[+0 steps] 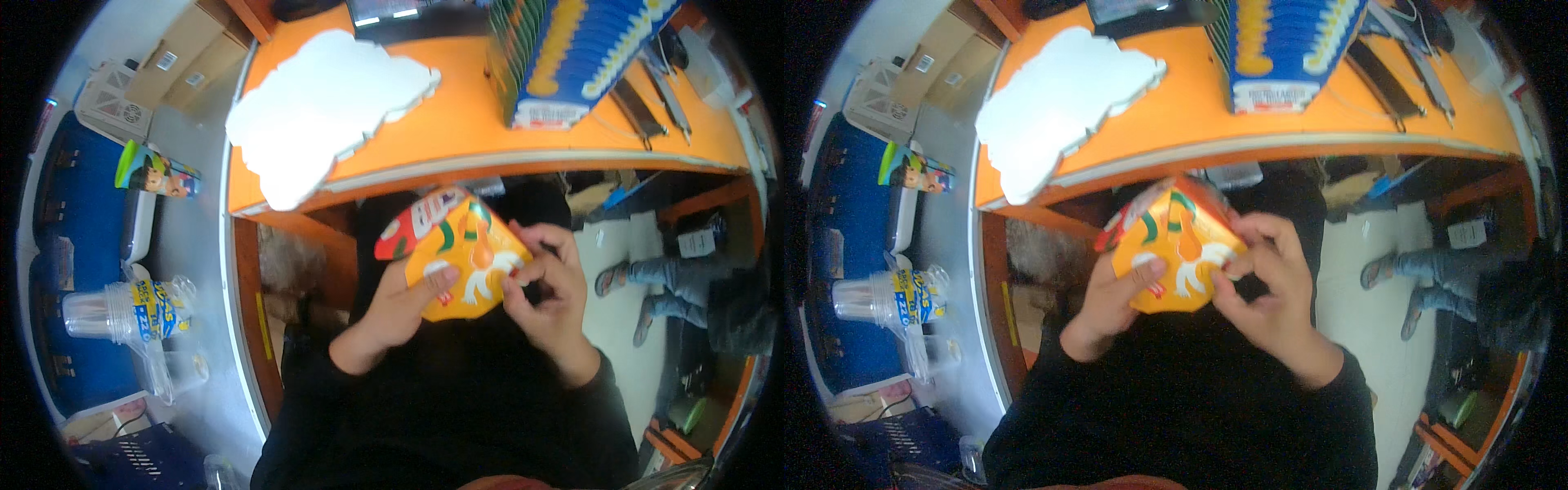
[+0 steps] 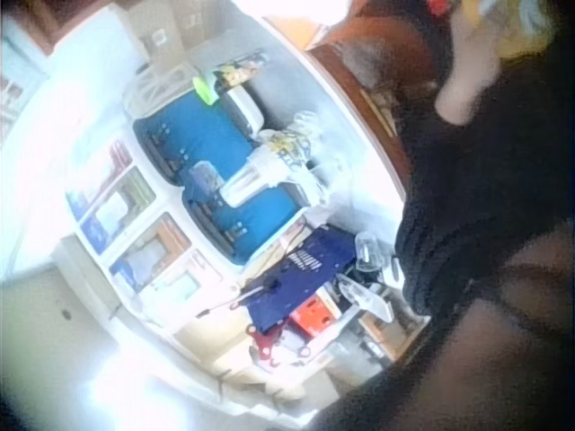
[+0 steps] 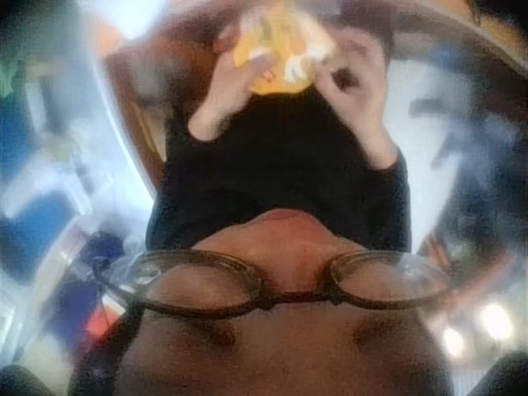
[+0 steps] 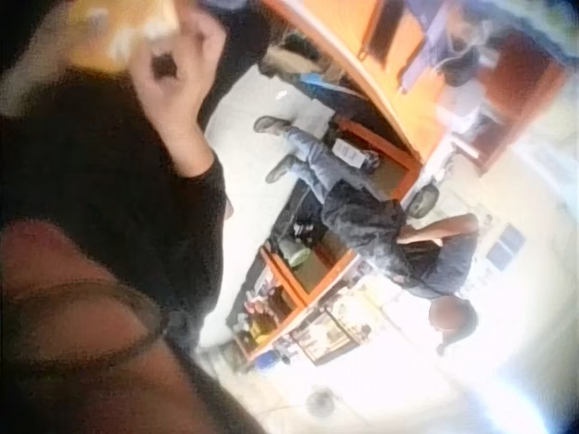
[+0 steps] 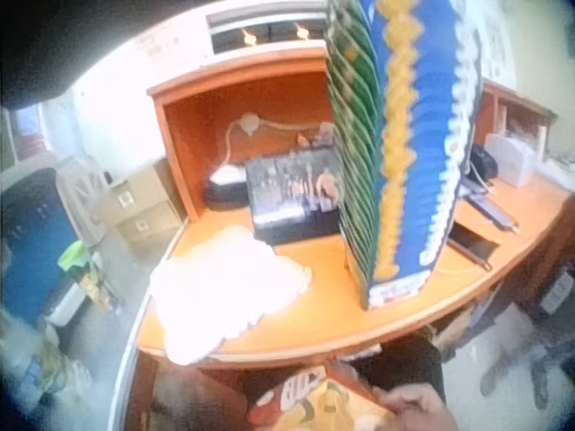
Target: The person sits on the floor and folds flat, colorful printed paper sheets into small box shapes. They repeatedly pick up a sheet, fold and tuck the edges to form a box, then place the finished box onto a growing stack on the counter. The task continues with multiple sheets handled one at a time.
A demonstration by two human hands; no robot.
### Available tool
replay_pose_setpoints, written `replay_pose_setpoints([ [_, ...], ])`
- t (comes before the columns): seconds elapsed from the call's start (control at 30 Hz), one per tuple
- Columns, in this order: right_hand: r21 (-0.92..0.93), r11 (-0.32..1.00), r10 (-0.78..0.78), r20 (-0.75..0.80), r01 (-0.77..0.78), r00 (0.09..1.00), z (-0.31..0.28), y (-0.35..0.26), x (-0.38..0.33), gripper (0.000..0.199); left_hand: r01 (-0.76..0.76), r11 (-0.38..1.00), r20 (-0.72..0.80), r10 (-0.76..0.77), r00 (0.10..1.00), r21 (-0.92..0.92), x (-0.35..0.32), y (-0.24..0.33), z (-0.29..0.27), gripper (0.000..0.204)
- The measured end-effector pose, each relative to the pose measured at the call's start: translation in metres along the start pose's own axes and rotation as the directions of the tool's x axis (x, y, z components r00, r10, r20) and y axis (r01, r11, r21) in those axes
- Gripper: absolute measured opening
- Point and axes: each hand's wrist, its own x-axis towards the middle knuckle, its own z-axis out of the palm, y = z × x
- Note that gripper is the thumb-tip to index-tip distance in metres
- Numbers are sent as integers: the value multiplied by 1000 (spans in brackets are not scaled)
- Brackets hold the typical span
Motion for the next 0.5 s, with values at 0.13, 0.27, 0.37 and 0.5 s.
replay_pose_setpoints([
  [0.13,75,996,-60,57,55,997,2,6,4,24,-3,999,52,1,999,42,-1,5,1,43],
  [0.27,161,984,73,9,-74,997,12,22,-8,39,-26,989,94,12,996,148,-4,3,2,44],
  [0.37,405,897,224,-73,-176,972,26,25,-5,60,-92,945,158,43,986,315,-4,1,-4,44],
  [0.5,313,832,373,298,-459,879,12,42,-2,87,-443,546,424,170,890,711,1,-7,-21,44],
])
